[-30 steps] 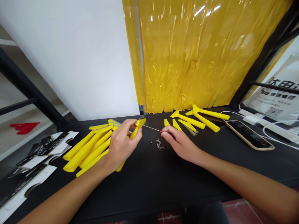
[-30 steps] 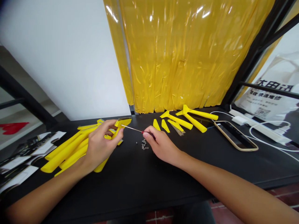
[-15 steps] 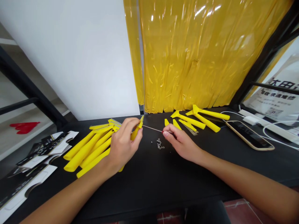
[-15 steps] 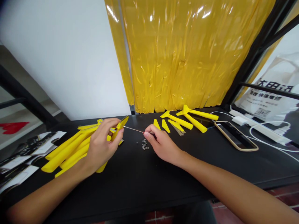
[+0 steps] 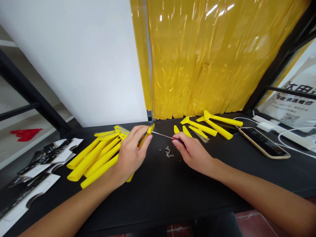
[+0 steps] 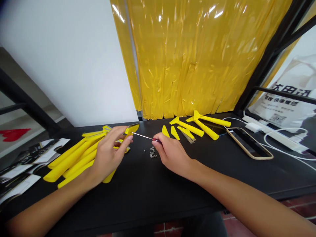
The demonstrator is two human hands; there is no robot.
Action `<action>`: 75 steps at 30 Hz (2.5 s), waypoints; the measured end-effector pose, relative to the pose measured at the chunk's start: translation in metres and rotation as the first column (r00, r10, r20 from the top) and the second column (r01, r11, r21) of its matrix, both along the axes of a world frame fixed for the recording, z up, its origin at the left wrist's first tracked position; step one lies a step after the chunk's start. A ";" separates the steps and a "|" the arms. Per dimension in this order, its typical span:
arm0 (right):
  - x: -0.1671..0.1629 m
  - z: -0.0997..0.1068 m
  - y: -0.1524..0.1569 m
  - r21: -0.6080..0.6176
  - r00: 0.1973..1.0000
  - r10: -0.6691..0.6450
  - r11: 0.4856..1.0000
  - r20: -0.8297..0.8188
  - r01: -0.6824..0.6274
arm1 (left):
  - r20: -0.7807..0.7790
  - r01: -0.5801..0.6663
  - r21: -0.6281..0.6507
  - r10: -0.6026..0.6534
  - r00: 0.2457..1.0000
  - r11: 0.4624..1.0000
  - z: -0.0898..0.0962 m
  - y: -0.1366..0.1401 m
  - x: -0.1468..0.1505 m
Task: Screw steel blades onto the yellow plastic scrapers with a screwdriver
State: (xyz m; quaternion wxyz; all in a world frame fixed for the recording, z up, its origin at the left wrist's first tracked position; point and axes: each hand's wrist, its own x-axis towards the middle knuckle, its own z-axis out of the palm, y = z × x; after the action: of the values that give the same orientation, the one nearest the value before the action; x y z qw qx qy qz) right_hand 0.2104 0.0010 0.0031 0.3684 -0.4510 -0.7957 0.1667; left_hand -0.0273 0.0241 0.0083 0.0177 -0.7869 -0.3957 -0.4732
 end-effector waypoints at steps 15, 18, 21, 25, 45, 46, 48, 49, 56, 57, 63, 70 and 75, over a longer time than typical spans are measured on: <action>0.003 0.002 0.007 -0.050 1.000 -0.015 0.999 -0.004 0.015 | -0.042 0.019 0.041 -0.018 0.999 0.999 -0.003 0.001 0.004; 0.002 0.003 0.004 -0.009 0.998 -0.039 0.999 0.053 0.040 | -0.056 0.043 -0.045 -0.046 0.997 0.998 -0.002 0.000 0.005; 0.001 0.004 0.004 -0.107 0.997 0.025 0.994 -0.076 -0.034 | -0.055 0.053 -0.080 -0.057 0.997 0.995 -0.002 0.000 0.005; -0.001 0.005 0.006 -0.405 0.903 0.009 0.892 -0.430 -0.202 | -0.054 0.066 -0.073 -0.070 0.996 0.995 -0.003 0.001 0.003; 0.018 -0.001 0.034 -0.339 0.880 0.158 0.880 -0.448 -0.331 | 0.554 0.375 -0.642 0.067 0.830 0.668 -0.001 0.035 -0.008; 0.020 -0.002 0.035 -0.312 0.916 0.174 0.903 -0.361 -0.295 | 0.569 0.414 -0.659 0.056 0.821 0.628 0.001 0.034 -0.008; 0.024 -0.004 0.036 -0.281 0.963 0.214 0.926 -0.165 -0.253 | 0.598 0.469 -0.678 0.053 0.800 0.566 0.004 0.033 -0.009; 0.025 -0.005 0.037 -0.273 0.968 0.239 0.929 -0.076 -0.251 | 0.612 0.482 -0.679 0.065 0.788 0.554 0.005 0.033 -0.009; 0.024 -0.010 0.038 -0.220 0.933 0.290 0.944 0.211 -0.244 | 0.605 0.463 -0.668 0.063 0.794 0.583 0.008 0.029 -0.004; 0.023 -0.010 0.038 -0.215 0.931 0.290 0.946 0.220 -0.244 | 0.603 0.456 -0.666 0.066 0.795 0.591 0.008 0.029 -0.004; 0.021 -0.014 0.039 -0.185 0.922 0.329 0.938 0.206 -0.293 | 0.602 0.394 -0.629 0.100 0.792 0.670 0.005 0.029 -0.002; 0.021 -0.014 0.039 -0.179 0.915 0.364 0.926 0.175 -0.334 | 0.472 0.287 -0.670 0.094 0.877 0.685 0.001 0.028 -0.002; 0.023 -0.002 0.039 -0.206 0.979 0.188 0.958 -0.082 -0.202 | 0.389 0.228 -0.696 0.090 0.917 0.681 0.007 0.021 -0.001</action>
State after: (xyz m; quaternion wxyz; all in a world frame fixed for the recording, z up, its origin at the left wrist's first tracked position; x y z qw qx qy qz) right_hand 0.2330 0.0395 0.0010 0.3240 -0.4019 -0.8021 0.3003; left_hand -0.0280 0.0450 0.0154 -0.3945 -0.6317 -0.5153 -0.4241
